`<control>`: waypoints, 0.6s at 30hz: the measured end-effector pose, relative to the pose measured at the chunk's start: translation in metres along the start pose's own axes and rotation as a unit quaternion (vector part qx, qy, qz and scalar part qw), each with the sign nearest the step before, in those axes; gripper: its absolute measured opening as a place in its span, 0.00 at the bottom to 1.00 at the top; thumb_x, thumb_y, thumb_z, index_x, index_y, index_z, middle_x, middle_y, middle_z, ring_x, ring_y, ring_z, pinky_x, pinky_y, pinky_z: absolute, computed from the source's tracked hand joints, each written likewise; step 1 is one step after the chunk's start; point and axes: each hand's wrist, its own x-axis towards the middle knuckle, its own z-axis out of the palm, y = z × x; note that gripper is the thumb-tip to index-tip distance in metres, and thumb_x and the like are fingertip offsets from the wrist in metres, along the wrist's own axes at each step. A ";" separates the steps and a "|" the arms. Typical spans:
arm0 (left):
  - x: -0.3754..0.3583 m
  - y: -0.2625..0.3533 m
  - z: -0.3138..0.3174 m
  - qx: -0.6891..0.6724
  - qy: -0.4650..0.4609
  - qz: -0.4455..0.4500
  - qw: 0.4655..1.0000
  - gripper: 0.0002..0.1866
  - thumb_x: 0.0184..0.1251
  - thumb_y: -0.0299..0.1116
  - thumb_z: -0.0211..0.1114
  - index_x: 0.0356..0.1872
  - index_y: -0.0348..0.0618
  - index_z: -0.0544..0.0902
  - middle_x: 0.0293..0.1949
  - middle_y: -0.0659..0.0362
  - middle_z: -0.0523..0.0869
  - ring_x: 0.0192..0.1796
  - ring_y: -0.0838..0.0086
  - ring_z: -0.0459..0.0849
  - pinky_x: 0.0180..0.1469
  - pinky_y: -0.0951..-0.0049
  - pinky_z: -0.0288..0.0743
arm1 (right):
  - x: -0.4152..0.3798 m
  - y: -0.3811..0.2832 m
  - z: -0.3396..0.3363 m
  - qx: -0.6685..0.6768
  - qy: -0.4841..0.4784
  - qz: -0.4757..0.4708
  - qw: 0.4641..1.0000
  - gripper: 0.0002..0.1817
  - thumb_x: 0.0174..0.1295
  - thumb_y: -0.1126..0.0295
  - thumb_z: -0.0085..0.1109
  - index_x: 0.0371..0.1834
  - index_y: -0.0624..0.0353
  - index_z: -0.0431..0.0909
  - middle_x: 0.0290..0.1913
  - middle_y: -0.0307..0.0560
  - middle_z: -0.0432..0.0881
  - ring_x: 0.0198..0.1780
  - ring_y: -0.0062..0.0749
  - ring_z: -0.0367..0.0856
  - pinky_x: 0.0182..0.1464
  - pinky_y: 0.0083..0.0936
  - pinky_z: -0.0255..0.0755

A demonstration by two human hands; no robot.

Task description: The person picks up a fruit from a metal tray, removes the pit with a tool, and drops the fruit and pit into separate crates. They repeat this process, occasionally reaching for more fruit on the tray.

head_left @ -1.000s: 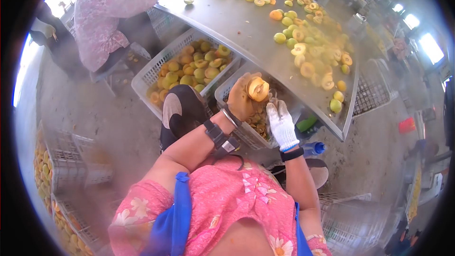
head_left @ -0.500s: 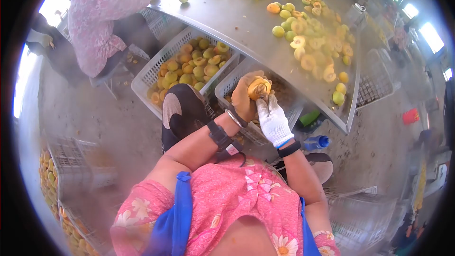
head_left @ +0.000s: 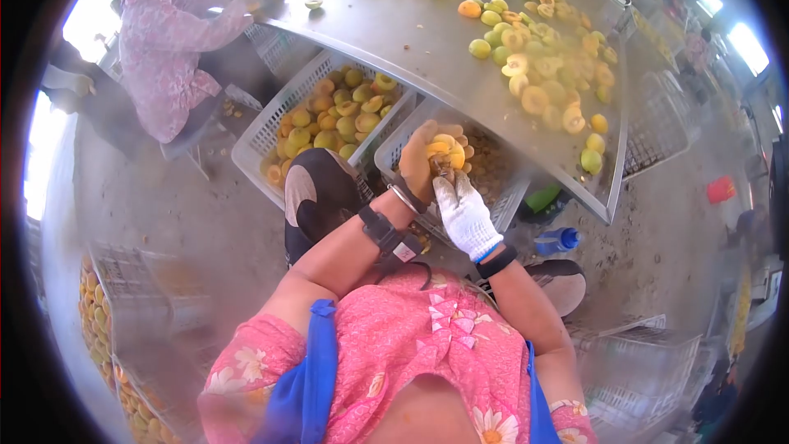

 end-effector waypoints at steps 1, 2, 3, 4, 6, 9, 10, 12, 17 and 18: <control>0.005 -0.007 -0.006 0.072 -0.013 0.088 0.993 0.23 0.79 0.47 0.49 0.47 0.35 0.81 0.40 0.49 0.86 0.42 0.61 0.88 0.43 0.62 0.85 | 0.000 0.002 0.000 0.020 -0.004 0.002 1.000 0.19 0.75 0.59 0.53 0.55 0.65 0.75 0.48 0.62 0.83 0.52 0.59 0.81 0.53 0.42 0.74; 0.012 -0.016 -0.013 0.143 -0.026 0.176 0.974 0.23 0.79 0.48 0.49 0.46 0.34 0.81 0.39 0.49 0.86 0.41 0.61 0.88 0.42 0.61 0.85 | 0.000 0.005 0.000 0.040 -0.007 0.004 0.999 0.19 0.76 0.58 0.53 0.55 0.65 0.75 0.47 0.61 0.83 0.51 0.58 0.81 0.53 0.42 0.74; 0.014 -0.018 -0.012 0.211 -0.039 0.261 0.941 0.24 0.78 0.48 0.49 0.46 0.34 0.82 0.39 0.49 0.86 0.41 0.60 0.88 0.42 0.61 0.85 | 0.001 0.014 0.004 0.044 0.013 -0.030 0.999 0.18 0.76 0.57 0.52 0.54 0.63 0.75 0.43 0.57 0.82 0.46 0.53 0.82 0.48 0.40 0.75; 0.015 -0.015 -0.013 0.189 -0.049 0.203 0.960 0.24 0.79 0.47 0.49 0.45 0.33 0.82 0.39 0.49 0.87 0.40 0.60 0.88 0.42 0.61 0.85 | 0.004 0.027 0.012 0.047 0.032 -0.065 0.996 0.18 0.76 0.57 0.51 0.53 0.61 0.75 0.38 0.53 0.82 0.40 0.48 0.82 0.43 0.38 0.76; 0.004 0.004 -0.001 0.142 -0.069 0.082 0.984 0.24 0.79 0.46 0.48 0.45 0.32 0.83 0.38 0.48 0.87 0.39 0.60 0.88 0.41 0.61 0.85 | 0.000 0.017 0.007 0.146 -0.008 -0.011 0.989 0.16 0.77 0.55 0.50 0.51 0.57 0.75 0.31 0.46 0.79 0.29 0.37 0.79 0.32 0.32 0.73; -0.003 0.013 0.003 0.068 -0.089 -0.054 0.992 0.24 0.80 0.44 0.48 0.44 0.29 0.83 0.37 0.47 0.88 0.37 0.62 0.88 0.40 0.64 0.84 | -0.014 -0.018 -0.014 0.324 -0.129 0.159 0.924 0.15 0.78 0.52 0.49 0.48 0.51 0.74 0.22 0.36 0.72 0.16 0.22 0.67 0.18 0.23 0.60; -0.001 0.012 0.001 0.108 -0.108 -0.015 0.988 0.25 0.79 0.44 0.49 0.43 0.29 0.84 0.37 0.47 0.88 0.36 0.62 0.88 0.39 0.65 0.84 | -0.016 -0.019 -0.014 0.324 -0.128 0.155 0.925 0.15 0.78 0.51 0.48 0.47 0.49 0.74 0.20 0.34 0.70 0.13 0.19 0.63 0.15 0.21 0.55; 0.004 0.005 -0.006 0.184 -0.145 0.058 0.970 0.25 0.79 0.44 0.50 0.41 0.28 0.85 0.35 0.47 0.88 0.34 0.62 0.88 0.39 0.66 0.83 | -0.020 -0.016 -0.014 0.316 -0.128 0.149 0.928 0.15 0.77 0.49 0.49 0.46 0.47 0.73 0.19 0.31 0.68 0.11 0.17 0.59 0.13 0.19 0.51; 0.001 0.011 0.001 0.201 -0.155 -0.013 0.967 0.25 0.78 0.44 0.52 0.38 0.27 0.86 0.34 0.48 0.89 0.32 0.63 0.88 0.39 0.68 0.83 | -0.025 -0.019 -0.025 0.366 -0.170 0.205 0.892 0.18 0.75 0.44 0.51 0.46 0.46 0.73 0.21 0.30 0.68 0.13 0.16 0.61 0.14 0.18 0.52; 0.004 0.012 0.000 0.216 -0.176 -0.023 0.960 0.25 0.78 0.44 0.53 0.37 0.28 0.86 0.34 0.48 0.89 0.32 0.64 0.88 0.39 0.69 0.82 | -0.026 -0.018 -0.024 0.363 -0.166 0.204 0.894 0.18 0.74 0.44 0.52 0.46 0.46 0.73 0.21 0.29 0.68 0.13 0.16 0.60 0.14 0.18 0.52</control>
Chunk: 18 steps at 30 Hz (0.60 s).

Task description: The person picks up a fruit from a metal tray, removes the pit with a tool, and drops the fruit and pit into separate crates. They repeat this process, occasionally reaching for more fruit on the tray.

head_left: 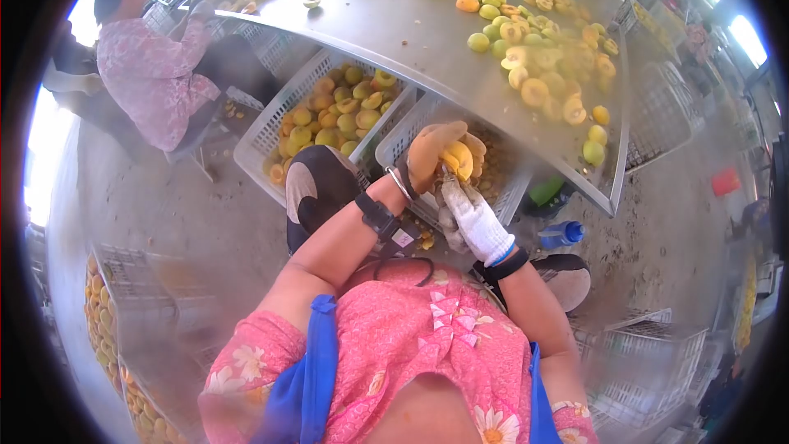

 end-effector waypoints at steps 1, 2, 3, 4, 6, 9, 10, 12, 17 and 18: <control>0.003 0.001 -0.002 0.014 -0.024 -0.008 1.000 0.25 0.78 0.44 0.53 0.36 0.28 0.86 0.34 0.49 0.89 0.32 0.65 0.88 0.39 0.70 0.82 | 0.000 0.002 0.000 -0.003 0.004 -0.003 1.000 0.18 0.74 0.43 0.53 0.46 0.45 0.73 0.21 0.29 0.68 0.13 0.16 0.60 0.14 0.18 0.52; 0.005 -0.001 -0.003 0.067 -0.034 0.016 0.997 0.25 0.78 0.45 0.54 0.36 0.29 0.86 0.33 0.50 0.88 0.32 0.67 0.87 0.38 0.71 0.81 | 0.000 0.004 -0.001 -0.006 0.009 -0.007 1.000 0.18 0.73 0.43 0.53 0.46 0.45 0.73 0.21 0.29 0.68 0.13 0.16 0.60 0.14 0.18 0.52; 0.008 -0.003 -0.004 0.120 -0.044 0.040 0.991 0.25 0.77 0.46 0.55 0.35 0.29 0.86 0.31 0.51 0.88 0.31 0.68 0.86 0.37 0.72 0.79 | 0.001 0.005 -0.002 -0.015 0.016 -0.012 1.000 0.18 0.73 0.43 0.53 0.46 0.45 0.73 0.21 0.29 0.67 0.13 0.16 0.60 0.14 0.18 0.51; 0.009 -0.005 -0.005 0.173 -0.054 0.063 0.982 0.25 0.76 0.47 0.56 0.35 0.30 0.86 0.30 0.53 0.88 0.31 0.70 0.86 0.36 0.73 0.78 | 0.001 0.007 -0.003 -0.023 0.022 -0.017 0.999 0.18 0.73 0.43 0.54 0.45 0.45 0.73 0.21 0.29 0.67 0.13 0.16 0.59 0.14 0.18 0.51; 0.010 -0.005 -0.005 0.172 -0.074 0.064 0.980 0.25 0.76 0.46 0.56 0.34 0.31 0.86 0.30 0.53 0.87 0.31 0.71 0.85 0.35 0.73 0.77 | 0.000 0.011 -0.004 -0.007 0.024 -0.010 1.000 0.18 0.73 0.43 0.54 0.45 0.44 0.73 0.21 0.29 0.67 0.13 0.16 0.59 0.14 0.18 0.50; 0.013 -0.010 -0.010 0.150 -0.092 0.050 0.983 0.25 0.77 0.48 0.56 0.34 0.32 0.86 0.32 0.51 0.88 0.32 0.68 0.86 0.36 0.71 0.79 | -0.003 0.011 -0.005 0.053 0.004 0.024 0.998 0.18 0.73 0.43 0.54 0.44 0.45 0.73 0.21 0.29 0.67 0.13 0.16 0.58 0.14 0.18 0.49; 0.013 -0.013 -0.011 0.138 -0.097 0.041 0.985 0.25 0.77 0.49 0.56 0.34 0.33 0.86 0.34 0.50 0.88 0.33 0.65 0.87 0.36 0.69 0.81 | -0.005 0.008 -0.004 0.064 -0.003 0.040 0.997 0.18 0.73 0.43 0.54 0.43 0.45 0.74 0.21 0.29 0.67 0.13 0.16 0.58 0.15 0.17 0.49; 0.004 -0.012 0.002 -0.087 -0.078 -0.034 0.993 0.26 0.77 0.51 0.55 0.36 0.35 0.85 0.35 0.50 0.88 0.34 0.62 0.87 0.35 0.66 0.83 | -0.007 0.004 -0.002 0.089 -0.017 0.060 0.994 0.19 0.73 0.43 0.53 0.43 0.45 0.74 0.21 0.28 0.66 0.13 0.16 0.56 0.14 0.17 0.48; 0.006 -0.012 0.007 -0.174 -0.033 -0.097 0.979 0.27 0.77 0.55 0.52 0.39 0.38 0.84 0.38 0.49 0.87 0.39 0.56 0.89 0.35 0.59 0.86 | -0.005 -0.007 -0.007 0.191 -0.080 0.114 0.972 0.20 0.75 0.41 0.49 0.43 0.46 0.75 0.20 0.28 0.62 0.11 0.15 0.53 0.13 0.17 0.46; 0.007 -0.013 0.007 -0.195 -0.035 -0.101 0.975 0.27 0.77 0.55 0.52 0.40 0.38 0.84 0.39 0.49 0.87 0.40 0.56 0.89 0.36 0.59 0.87 | -0.004 -0.005 -0.011 0.231 -0.112 0.117 0.959 0.20 0.75 0.42 0.48 0.44 0.46 0.75 0.20 0.28 0.62 0.11 0.15 0.52 0.12 0.17 0.46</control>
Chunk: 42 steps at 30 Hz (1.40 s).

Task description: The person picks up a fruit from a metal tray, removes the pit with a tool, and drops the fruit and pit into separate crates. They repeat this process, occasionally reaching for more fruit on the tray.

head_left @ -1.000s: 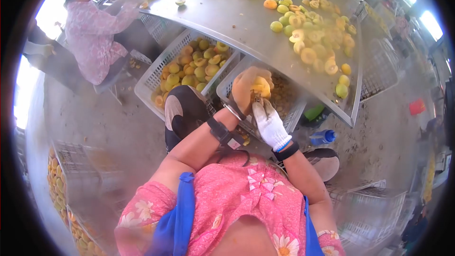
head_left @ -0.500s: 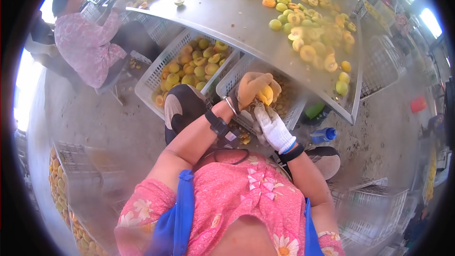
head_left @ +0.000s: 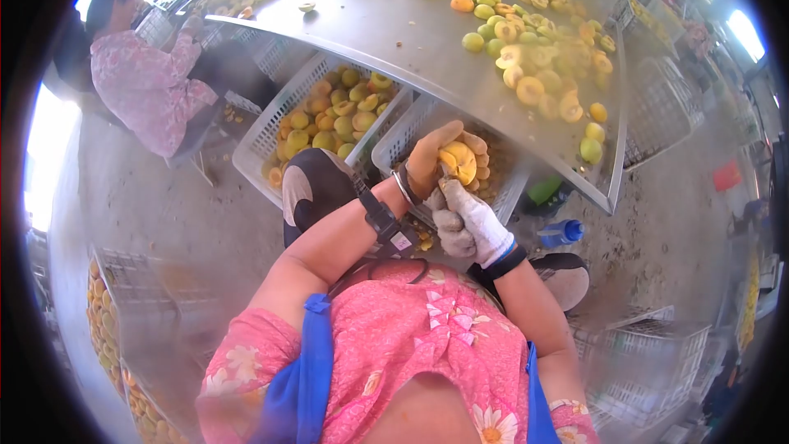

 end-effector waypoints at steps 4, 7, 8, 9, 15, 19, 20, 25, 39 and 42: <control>0.010 -0.010 -0.013 -0.142 -0.028 -0.016 0.989 0.27 0.77 0.56 0.52 0.44 0.38 0.86 0.43 0.47 0.88 0.45 0.54 0.89 0.40 0.57 0.88 | 0.019 0.006 -0.027 0.150 -0.191 0.009 0.970 0.21 0.77 0.44 0.45 0.47 0.50 0.75 0.19 0.28 0.63 0.09 0.14 0.53 0.11 0.17 0.48; 0.019 -0.027 -0.025 -0.213 0.008 0.016 0.977 0.27 0.76 0.56 0.54 0.50 0.38 0.84 0.45 0.47 0.88 0.49 0.53 0.88 0.48 0.51 0.86 | 0.031 0.010 -0.033 0.190 -0.346 -0.035 0.918 0.23 0.77 0.45 0.46 0.48 0.55 0.74 0.18 0.27 0.61 0.10 0.12 0.53 0.12 0.18 0.49; 0.019 -0.025 -0.025 -0.215 0.054 0.034 0.974 0.27 0.76 0.56 0.55 0.51 0.38 0.83 0.46 0.47 0.87 0.50 0.53 0.88 0.50 0.50 0.85 | 0.029 0.006 -0.033 0.223 -0.361 -0.049 0.904 0.24 0.77 0.44 0.44 0.50 0.56 0.74 0.17 0.27 0.60 0.10 0.13 0.53 0.13 0.20 0.49; 0.014 -0.019 -0.025 -0.186 0.101 0.056 0.976 0.27 0.76 0.56 0.55 0.53 0.38 0.81 0.46 0.47 0.87 0.50 0.53 0.88 0.50 0.50 0.85 | 0.027 0.003 -0.040 0.249 -0.346 -0.077 0.901 0.25 0.78 0.44 0.43 0.52 0.56 0.75 0.17 0.28 0.60 0.10 0.14 0.53 0.13 0.20 0.50; 0.005 0.028 -0.055 -0.160 0.204 0.160 0.952 0.24 0.79 0.51 0.53 0.53 0.37 0.77 0.46 0.50 0.86 0.49 0.54 0.87 0.51 0.49 0.85 | 0.027 -0.022 -0.071 0.283 -0.105 -0.169 0.938 0.23 0.77 0.47 0.48 0.44 0.57 0.81 0.21 0.31 0.67 0.13 0.17 0.59 0.14 0.21 0.54; 0.008 0.067 -0.120 0.296 0.290 0.369 0.832 0.18 0.77 0.42 0.54 0.53 0.36 0.79 0.46 0.53 0.86 0.49 0.61 0.86 0.54 0.56 0.83 | 0.015 -0.048 -0.059 0.220 -0.012 -0.214 0.952 0.23 0.77 0.45 0.46 0.42 0.54 0.79 0.21 0.31 0.66 0.12 0.18 0.57 0.13 0.19 0.53; -0.004 0.089 -0.114 0.269 0.320 0.393 0.819 0.16 0.77 0.38 0.55 0.53 0.36 0.79 0.45 0.53 0.86 0.49 0.64 0.86 0.54 0.60 0.82 | 0.011 -0.056 -0.056 0.214 -0.031 -0.226 0.950 0.23 0.77 0.45 0.46 0.43 0.53 0.79 0.21 0.31 0.66 0.12 0.18 0.57 0.13 0.20 0.53; -0.027 0.157 -0.075 0.361 0.364 0.481 0.711 0.14 0.73 0.24 0.57 0.56 0.36 0.81 0.47 0.57 0.86 0.50 0.76 0.83 0.58 0.73 0.78 | -0.003 -0.079 -0.048 0.195 -0.040 -0.284 0.938 0.21 0.77 0.45 0.47 0.43 0.51 0.77 0.23 0.31 0.68 0.13 0.18 0.57 0.14 0.21 0.53; 0.232 0.039 0.007 0.697 0.210 0.143 0.671 0.27 0.64 0.39 0.65 0.62 0.41 0.74 0.47 0.40 0.86 0.50 0.47 0.86 0.51 0.54 0.79 | -0.011 -0.085 -0.044 0.120 0.073 -0.337 0.931 0.20 0.76 0.45 0.49 0.45 0.50 0.74 0.20 0.30 0.57 0.13 0.18 0.52 0.12 0.19 0.47; 0.245 0.034 -0.002 0.652 0.214 0.092 0.721 0.25 0.61 0.37 0.67 0.57 0.39 0.74 0.42 0.39 0.86 0.46 0.45 0.87 0.44 0.54 0.80 | -0.012 -0.087 -0.044 0.124 0.086 -0.328 0.932 0.20 0.76 0.45 0.49 0.47 0.52 0.73 0.21 0.31 0.59 0.13 0.19 0.53 0.13 0.19 0.49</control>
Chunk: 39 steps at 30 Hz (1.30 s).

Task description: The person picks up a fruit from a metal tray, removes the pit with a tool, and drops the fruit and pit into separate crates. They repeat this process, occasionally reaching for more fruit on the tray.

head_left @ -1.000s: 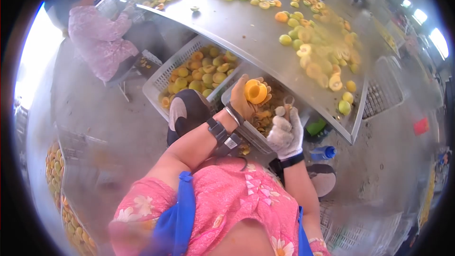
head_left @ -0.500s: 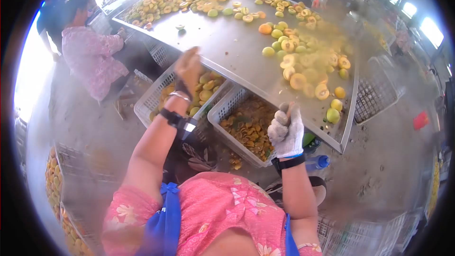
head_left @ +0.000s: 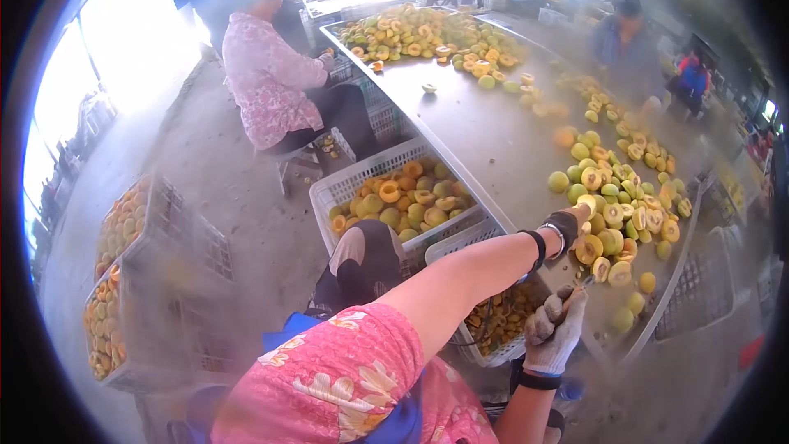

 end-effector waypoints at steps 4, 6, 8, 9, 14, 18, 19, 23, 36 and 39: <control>-0.001 -0.003 0.003 0.063 -0.018 0.014 0.998 0.33 0.52 0.37 0.73 0.58 0.37 0.70 0.39 0.39 0.86 0.47 0.46 0.87 0.44 0.56 0.81 | 0.001 0.003 0.002 -0.023 -0.005 0.018 1.000 0.20 0.77 0.45 0.48 0.48 0.51 0.73 0.21 0.31 0.60 0.13 0.18 0.54 0.13 0.18 0.49; -0.003 -0.005 -0.004 0.046 -0.067 0.010 0.997 0.35 0.50 0.38 0.73 0.60 0.38 0.71 0.40 0.41 0.86 0.48 0.48 0.88 0.45 0.57 0.81 | 0.001 0.006 0.009 -0.042 0.005 0.023 0.999 0.19 0.77 0.46 0.48 0.47 0.50 0.73 0.21 0.30 0.61 0.12 0.18 0.54 0.13 0.18 0.48; -0.006 -0.004 -0.011 0.066 -0.095 0.012 0.993 0.36 0.49 0.39 0.73 0.62 0.40 0.71 0.43 0.43 0.87 0.48 0.52 0.88 0.47 0.60 0.82 | 0.002 0.010 0.015 -0.067 0.030 0.024 0.997 0.17 0.77 0.46 0.48 0.44 0.46 0.73 0.20 0.30 0.62 0.11 0.16 0.53 0.12 0.18 0.46; -0.012 -0.004 -0.013 0.028 -0.096 0.011 0.995 0.35 0.50 0.39 0.73 0.62 0.40 0.73 0.43 0.44 0.87 0.47 0.54 0.88 0.47 0.61 0.82 | 0.003 0.012 0.015 -0.085 0.023 0.013 0.996 0.17 0.77 0.45 0.48 0.44 0.46 0.73 0.20 0.29 0.62 0.11 0.16 0.54 0.12 0.18 0.47; -0.055 -0.060 -0.018 -0.247 0.055 0.268 0.929 0.18 0.61 0.24 0.70 0.53 0.42 0.82 0.45 0.55 0.86 0.46 0.69 0.86 0.46 0.70 0.84 | -0.005 0.025 0.016 -0.255 0.053 -0.042 0.965 0.15 0.76 0.46 0.49 0.42 0.43 0.73 0.22 0.28 0.67 0.13 0.15 0.58 0.13 0.16 0.50; -0.144 -0.015 -0.060 -0.035 0.178 0.272 0.945 0.20 0.63 0.24 0.71 0.55 0.36 0.77 0.48 0.51 0.85 0.49 0.64 0.87 0.53 0.67 0.83 | -0.002 0.038 0.005 -0.348 0.026 -0.077 0.934 0.13 0.77 0.54 0.51 0.52 0.49 0.75 0.25 0.30 0.73 0.16 0.16 0.67 0.14 0.17 0.58; -0.160 -0.010 -0.067 0.045 0.204 0.238 0.949 0.18 0.67 0.27 0.68 0.55 0.35 0.75 0.49 0.49 0.85 0.50 0.61 0.87 0.56 0.64 0.82 | 0.003 0.041 -0.005 -0.337 0.000 -0.080 0.938 0.12 0.77 0.57 0.52 0.52 0.51 0.76 0.28 0.32 0.75 0.21 0.16 0.71 0.18 0.17 0.63; -0.171 -0.024 -0.055 -0.701 0.012 0.007 0.713 0.16 0.79 0.43 0.55 0.54 0.41 0.75 0.49 0.47 0.84 0.54 0.52 0.85 0.58 0.49 0.82 | 0.019 0.065 -0.026 -0.448 -0.077 -0.232 0.860 0.18 0.77 0.64 0.51 0.60 0.68 0.73 0.51 0.46 0.81 0.53 0.30 0.78 0.55 0.23 0.70; -0.184 -0.042 -0.024 -0.359 0.065 0.165 0.916 0.23 0.78 0.42 0.56 0.63 0.34 0.74 0.45 0.48 0.84 0.44 0.62 0.84 0.46 0.67 0.81 | 0.003 0.045 -0.019 -0.594 -0.014 -0.200 0.779 0.18 0.76 0.57 0.50 0.51 0.63 0.76 0.40 0.64 0.82 0.43 0.62 0.80 0.46 0.44 0.73; -0.185 -0.036 -0.019 -0.430 0.065 0.104 0.894 0.21 0.78 0.41 0.54 0.60 0.34 0.77 0.44 0.49 0.83 0.41 0.64 0.84 0.43 0.68 0.80 | 0.009 0.053 -0.029 -0.610 -0.022 -0.220 0.761 0.17 0.76 0.58 0.50 0.51 0.64 0.76 0.42 0.66 0.81 0.43 0.65 0.80 0.45 0.46 0.73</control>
